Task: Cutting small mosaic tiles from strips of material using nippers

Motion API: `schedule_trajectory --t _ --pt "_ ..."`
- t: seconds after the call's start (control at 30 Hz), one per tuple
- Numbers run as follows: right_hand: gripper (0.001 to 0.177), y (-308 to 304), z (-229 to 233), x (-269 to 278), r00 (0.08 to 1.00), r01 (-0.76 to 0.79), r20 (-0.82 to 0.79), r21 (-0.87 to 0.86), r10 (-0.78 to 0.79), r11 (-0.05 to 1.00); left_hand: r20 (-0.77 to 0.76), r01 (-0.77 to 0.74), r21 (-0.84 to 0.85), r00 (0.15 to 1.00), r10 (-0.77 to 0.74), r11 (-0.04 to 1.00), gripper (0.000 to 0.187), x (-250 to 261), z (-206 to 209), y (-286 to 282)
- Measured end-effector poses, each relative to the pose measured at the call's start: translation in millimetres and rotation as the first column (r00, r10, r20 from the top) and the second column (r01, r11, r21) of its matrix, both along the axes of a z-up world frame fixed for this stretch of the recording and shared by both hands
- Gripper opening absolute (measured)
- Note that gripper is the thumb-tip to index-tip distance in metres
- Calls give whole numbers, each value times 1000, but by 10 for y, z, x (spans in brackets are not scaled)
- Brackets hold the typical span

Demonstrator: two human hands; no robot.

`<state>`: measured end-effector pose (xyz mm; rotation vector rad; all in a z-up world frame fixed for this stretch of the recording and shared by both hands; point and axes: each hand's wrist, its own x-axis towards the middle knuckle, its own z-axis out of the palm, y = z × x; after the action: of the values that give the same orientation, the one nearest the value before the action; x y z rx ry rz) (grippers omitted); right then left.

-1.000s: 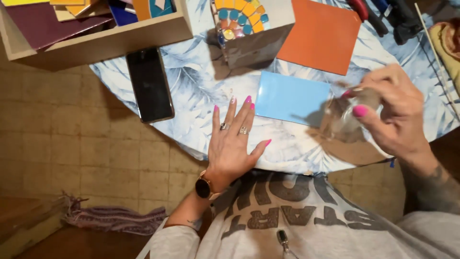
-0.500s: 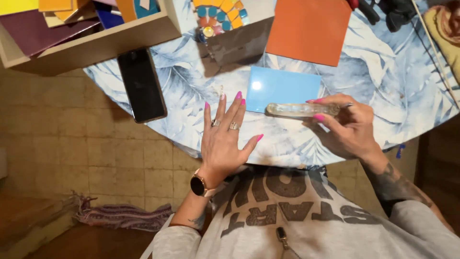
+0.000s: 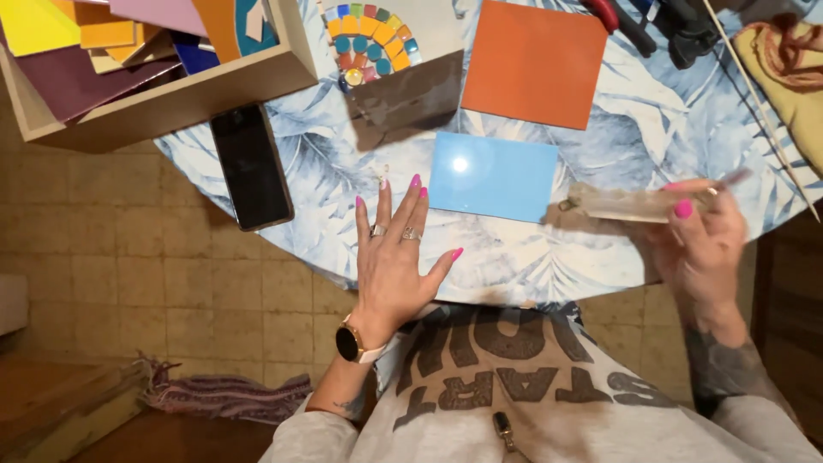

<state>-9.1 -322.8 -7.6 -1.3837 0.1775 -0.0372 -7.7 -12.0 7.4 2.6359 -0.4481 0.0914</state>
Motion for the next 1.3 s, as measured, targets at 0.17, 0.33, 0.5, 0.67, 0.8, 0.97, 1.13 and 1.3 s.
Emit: schedule_trajectory --t 0.17,0.33,0.5,0.67,0.8,0.97,1.13,1.3 --pt "17 654 125 149 986 -167 76 476 149 863 -27 -91 -136 996 88 987 64 -14 17 -177" --pt "19 820 26 126 999 -46 29 407 37 912 -79 -194 -300 981 179 934 60 -37 43 -301" --pt "23 670 -128 116 999 -33 3 420 35 907 -234 -267 -617 960 152 741 51 -95 134 -308" --pt "28 621 72 240 994 -75 -45 408 103 910 -278 -266 -952 958 -65 150 58 -119 97 -603" --pt "33 393 636 651 922 -65 -384 -22 52 998 -386 -387 -922 914 -123 19 59 -23 176 -742" --pt "26 -171 445 1005 971 -175 -102 -919 217 353 -386 -385 -922 918 -94 31 47 -3 192 -851" --pt "29 -135 517 1200 960 -157 -193 -971 201 -180 -224 -220 -973 973 -55 70 38 53 237 -920" --pt "22 -32 385 1736 845 406 240 -870 478 -280 -262 -278 -840 960 101 466 42 82 143 -984"
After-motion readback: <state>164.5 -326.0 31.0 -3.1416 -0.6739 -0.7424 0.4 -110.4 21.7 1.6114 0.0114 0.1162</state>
